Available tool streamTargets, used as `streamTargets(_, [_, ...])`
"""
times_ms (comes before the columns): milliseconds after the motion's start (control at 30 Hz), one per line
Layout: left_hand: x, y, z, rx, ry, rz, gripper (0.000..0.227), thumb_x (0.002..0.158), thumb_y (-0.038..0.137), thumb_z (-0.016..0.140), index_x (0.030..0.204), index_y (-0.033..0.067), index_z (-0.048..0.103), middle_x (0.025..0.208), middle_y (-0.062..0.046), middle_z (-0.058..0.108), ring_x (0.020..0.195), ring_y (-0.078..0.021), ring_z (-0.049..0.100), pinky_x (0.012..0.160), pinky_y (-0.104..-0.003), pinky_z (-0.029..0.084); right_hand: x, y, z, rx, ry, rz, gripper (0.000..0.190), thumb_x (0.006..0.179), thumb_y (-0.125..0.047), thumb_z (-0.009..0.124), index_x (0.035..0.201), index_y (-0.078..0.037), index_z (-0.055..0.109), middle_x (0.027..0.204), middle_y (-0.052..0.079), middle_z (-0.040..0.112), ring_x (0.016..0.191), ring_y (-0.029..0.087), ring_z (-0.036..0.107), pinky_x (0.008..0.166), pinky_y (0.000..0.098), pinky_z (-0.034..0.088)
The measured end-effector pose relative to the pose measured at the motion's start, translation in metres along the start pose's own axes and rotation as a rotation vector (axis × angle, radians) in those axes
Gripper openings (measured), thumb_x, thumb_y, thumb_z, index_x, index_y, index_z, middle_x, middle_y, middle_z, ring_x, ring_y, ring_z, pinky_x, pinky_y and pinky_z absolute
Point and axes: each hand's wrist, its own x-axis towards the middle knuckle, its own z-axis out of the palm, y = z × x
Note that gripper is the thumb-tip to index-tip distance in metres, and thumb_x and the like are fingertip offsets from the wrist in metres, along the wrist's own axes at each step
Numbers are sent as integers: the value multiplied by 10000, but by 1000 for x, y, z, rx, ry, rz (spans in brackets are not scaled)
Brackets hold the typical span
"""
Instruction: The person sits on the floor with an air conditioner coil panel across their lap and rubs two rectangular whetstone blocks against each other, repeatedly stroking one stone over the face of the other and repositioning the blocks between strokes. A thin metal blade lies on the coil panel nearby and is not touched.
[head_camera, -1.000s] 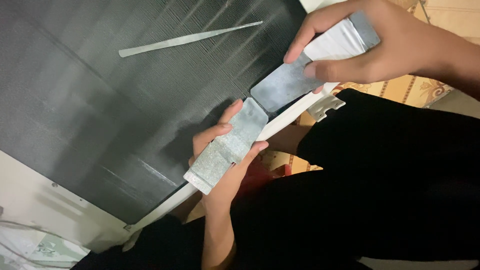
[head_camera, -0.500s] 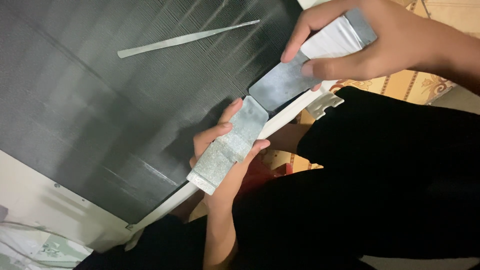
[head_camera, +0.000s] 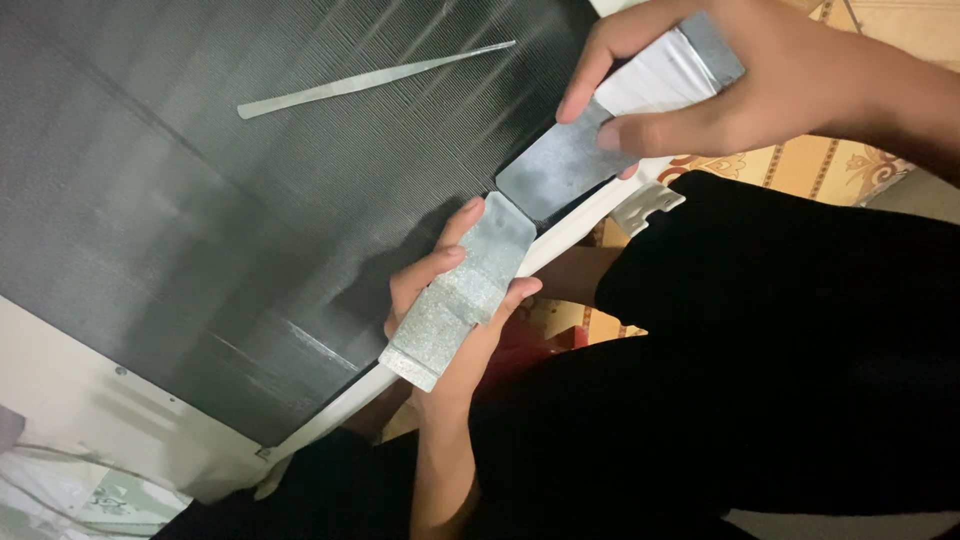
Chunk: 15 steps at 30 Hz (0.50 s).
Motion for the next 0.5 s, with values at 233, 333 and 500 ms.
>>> streamTargets(233, [-2, -4, 0, -6, -45, -5, 769, 752, 136, 910, 1238, 113, 314, 1399, -139, 617, 1283, -335, 687, 1123, -435, 625, 1, 4, 0, 11, -17, -22, 329, 740, -22, 756, 1058, -93, 795, 787, 47, 760, 501, 146, 609, 496, 268, 484])
streamTargets(333, [-2, -2, 2, -58, 8, 3, 717, 749, 96, 919, 1209, 133, 370, 1363, -104, 645, 1277, -310, 694, 1120, -408, 633, 1, 2, 0, -6, -6, -13, 303, 751, -57, 780, 1051, -95, 804, 800, 47, 765, 508, 156, 615, 507, 281, 491])
streamTargets(500, [-1, -3, 2, -82, -16, 9, 724, 761, 81, 901, 1215, 125, 339, 1376, -150, 625, 1284, -348, 682, 1129, -444, 628, 1, 1, 1, 10, -11, 7, 307, 747, -40, 767, 1045, -98, 804, 757, 49, 750, 478, 152, 586, 472, 276, 461])
